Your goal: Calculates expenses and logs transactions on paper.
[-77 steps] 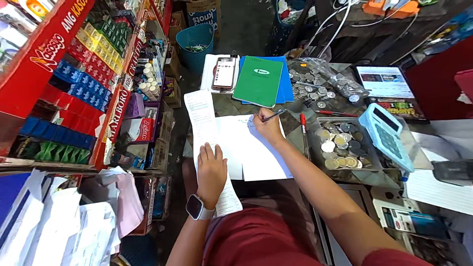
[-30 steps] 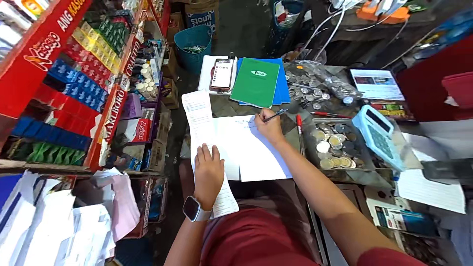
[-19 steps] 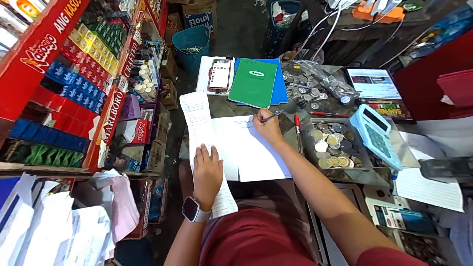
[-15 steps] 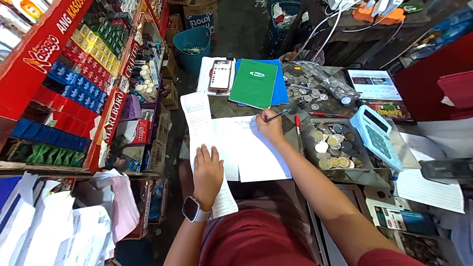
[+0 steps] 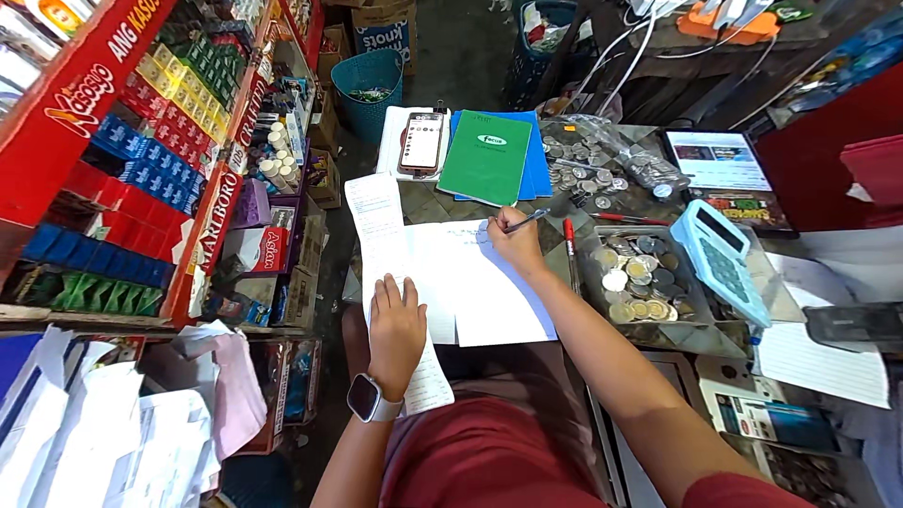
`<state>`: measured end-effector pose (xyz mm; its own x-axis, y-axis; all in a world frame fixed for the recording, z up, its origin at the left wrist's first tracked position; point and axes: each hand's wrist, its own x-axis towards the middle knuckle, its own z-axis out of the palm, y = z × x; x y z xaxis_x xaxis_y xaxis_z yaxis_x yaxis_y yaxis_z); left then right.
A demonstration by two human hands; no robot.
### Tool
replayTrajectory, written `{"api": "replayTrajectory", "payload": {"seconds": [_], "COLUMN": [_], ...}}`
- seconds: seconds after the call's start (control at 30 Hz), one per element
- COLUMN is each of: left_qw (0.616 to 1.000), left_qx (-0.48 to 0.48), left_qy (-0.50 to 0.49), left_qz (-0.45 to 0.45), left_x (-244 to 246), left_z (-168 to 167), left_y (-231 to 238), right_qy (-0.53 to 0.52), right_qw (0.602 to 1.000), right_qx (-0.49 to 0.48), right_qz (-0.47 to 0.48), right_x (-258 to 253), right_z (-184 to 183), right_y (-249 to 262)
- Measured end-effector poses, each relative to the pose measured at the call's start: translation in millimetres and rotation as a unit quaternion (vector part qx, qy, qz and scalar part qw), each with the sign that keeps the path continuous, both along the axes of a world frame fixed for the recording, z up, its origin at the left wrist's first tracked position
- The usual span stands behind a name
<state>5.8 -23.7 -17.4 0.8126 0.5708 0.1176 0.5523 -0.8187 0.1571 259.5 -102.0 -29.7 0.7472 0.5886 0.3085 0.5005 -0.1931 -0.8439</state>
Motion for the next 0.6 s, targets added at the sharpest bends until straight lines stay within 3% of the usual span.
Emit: {"api": "replayTrajectory", "payload": {"seconds": [0.6], "left_qw": [0.999], "left_qx": [-0.018], "left_qy": [0.033], "left_qz": [0.002], "left_x": [0.3], "left_z": [6.2], "left_y": [0.4], "right_qy": [0.042], "right_qw": [0.999], "right_qx": [0.004], "right_qz": [-0.004], "right_x": [0.9], "right_z": [2.2], "right_y": [-2.7]}}
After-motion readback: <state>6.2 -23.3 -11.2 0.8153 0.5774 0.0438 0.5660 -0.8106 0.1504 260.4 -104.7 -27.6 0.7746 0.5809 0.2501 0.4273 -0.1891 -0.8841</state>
